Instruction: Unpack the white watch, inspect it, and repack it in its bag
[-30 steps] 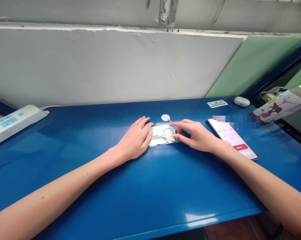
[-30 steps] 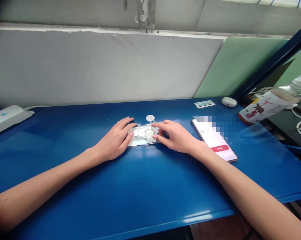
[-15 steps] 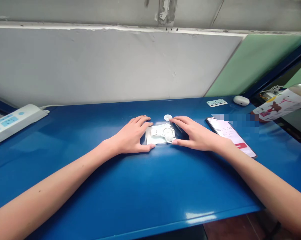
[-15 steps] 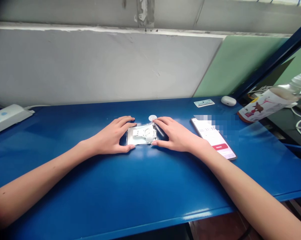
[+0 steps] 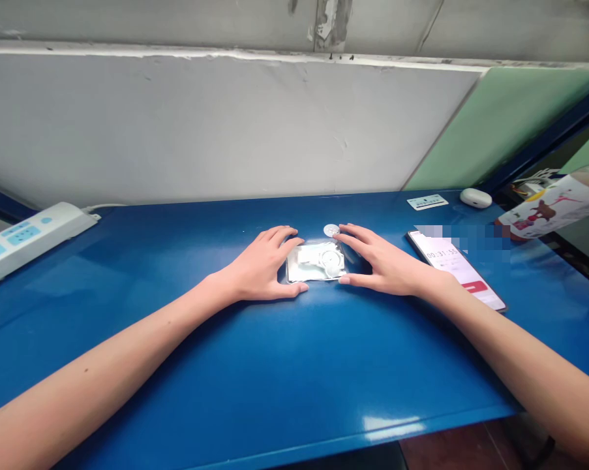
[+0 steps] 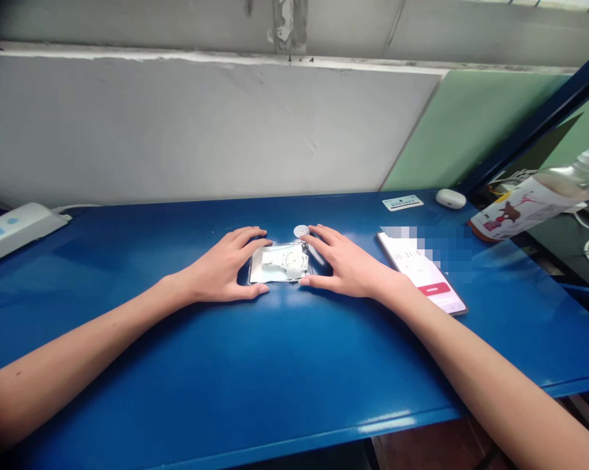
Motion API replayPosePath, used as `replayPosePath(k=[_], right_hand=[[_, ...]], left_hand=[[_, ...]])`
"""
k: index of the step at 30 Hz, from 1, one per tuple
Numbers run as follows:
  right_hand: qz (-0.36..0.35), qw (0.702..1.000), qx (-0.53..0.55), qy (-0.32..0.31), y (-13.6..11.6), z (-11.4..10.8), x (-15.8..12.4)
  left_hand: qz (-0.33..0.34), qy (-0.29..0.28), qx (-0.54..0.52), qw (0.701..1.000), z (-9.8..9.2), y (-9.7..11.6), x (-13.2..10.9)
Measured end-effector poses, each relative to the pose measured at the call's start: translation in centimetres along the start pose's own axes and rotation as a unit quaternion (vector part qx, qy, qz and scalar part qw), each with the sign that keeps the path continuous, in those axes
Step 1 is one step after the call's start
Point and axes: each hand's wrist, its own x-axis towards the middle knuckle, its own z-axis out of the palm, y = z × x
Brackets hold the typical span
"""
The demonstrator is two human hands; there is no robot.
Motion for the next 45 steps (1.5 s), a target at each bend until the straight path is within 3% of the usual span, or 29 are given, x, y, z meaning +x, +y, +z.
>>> replayPosePath(k=[10,18,21,25,31,36,40,45], right_hand=[[-0.035,0.999,-0.025,-0.012,0.1,-0.4,0.0],[-0.095,0.992,0.003,0.083,-0.4,-0.2,0.1],[-0.067,0.986,0.088,0.126,-0.9,-0.4,0.2],[0.028,0.961,0.218,0.170,-1.0,-0.4,0.6],[0.091,0.939,0.305,0.129,-0.4,0.4,0.8],[0.072,0.959,0.244,0.124,-0.3,0.9,0.6],[0.002,0.990,0.069,0.126,-0.1,0.4,0.5],[-0.042,0.998,-0.020,0.052,0.2,-0.6,0.1]], left_hand=[[-0.005,0.003,-0.003,1.000,0.2,-0.1,0.0],[0.016,0.008,-0.011,1.000,0.2,-0.4,-0.1],[0.014,0.018,-0.011,1.000,0.4,-0.3,0.0],[0.000,0.046,-0.045,0.998,0.7,-0.2,-0.1],[0.022,0.098,-0.085,0.991,0.7,-0.1,-0.5],[0.026,0.077,-0.079,0.994,0.5,0.0,-0.3],[0.028,0.077,-0.079,0.994,0.5,0.0,-0.2],[0.035,0.072,-0.063,0.995,0.5,-0.2,-0.2]])
